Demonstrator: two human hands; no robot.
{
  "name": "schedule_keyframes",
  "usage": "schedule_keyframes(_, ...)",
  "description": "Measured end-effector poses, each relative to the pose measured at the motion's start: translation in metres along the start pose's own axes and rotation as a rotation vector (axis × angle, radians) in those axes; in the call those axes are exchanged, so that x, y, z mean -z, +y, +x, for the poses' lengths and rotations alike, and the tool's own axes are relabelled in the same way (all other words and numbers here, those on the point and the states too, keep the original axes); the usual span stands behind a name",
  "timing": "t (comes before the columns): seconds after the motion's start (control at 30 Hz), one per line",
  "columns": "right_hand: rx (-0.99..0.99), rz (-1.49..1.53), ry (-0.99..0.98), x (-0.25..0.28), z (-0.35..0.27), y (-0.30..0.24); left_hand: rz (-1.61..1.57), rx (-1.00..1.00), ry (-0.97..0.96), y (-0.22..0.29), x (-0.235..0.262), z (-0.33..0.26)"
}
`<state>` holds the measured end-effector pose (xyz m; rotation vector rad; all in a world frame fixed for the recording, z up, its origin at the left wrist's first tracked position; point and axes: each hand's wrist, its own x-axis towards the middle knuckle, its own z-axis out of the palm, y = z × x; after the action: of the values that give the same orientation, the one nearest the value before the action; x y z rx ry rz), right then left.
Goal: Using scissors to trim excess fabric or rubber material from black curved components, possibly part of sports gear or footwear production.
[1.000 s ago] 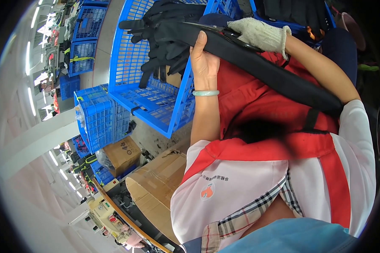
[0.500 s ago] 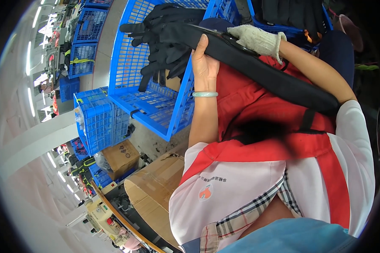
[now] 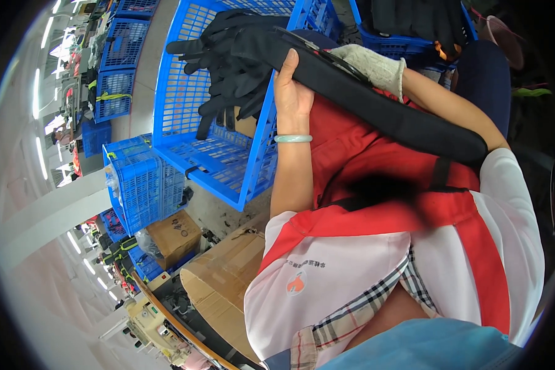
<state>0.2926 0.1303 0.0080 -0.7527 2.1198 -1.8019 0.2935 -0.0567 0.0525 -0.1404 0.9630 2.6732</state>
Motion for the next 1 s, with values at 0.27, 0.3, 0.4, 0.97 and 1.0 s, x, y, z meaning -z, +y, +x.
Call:
schedule_keyframes(0.27, -0.074, -0.441, 0.128, 0.013, 0.006, -0.03, 0.148, -0.168, 0.023, 0.044, -0.007, 0.025)
schedule_keyframes(0.3, -0.036, -0.508, 0.149, 0.013, 0.007, -0.036, 0.152, -0.206, 0.089, 0.048, -0.012, 0.028)
schedule_keyframes(0.4, -0.072, -0.535, 0.194, 0.013, 0.007, -0.061, 0.075, -0.199, 0.095, 0.053, -0.017, 0.031)
schedule_keyframes(0.97, 0.042, -0.774, 0.182, 0.021, 0.026, -0.059, 0.07, -0.194, 0.045, 0.046, -0.015, 0.025)
schedule_keyframes(1.0, 0.041, -0.775, 0.181, 0.02, 0.025, -0.056, 0.041, -0.174, 0.054, 0.045, -0.016, 0.025)
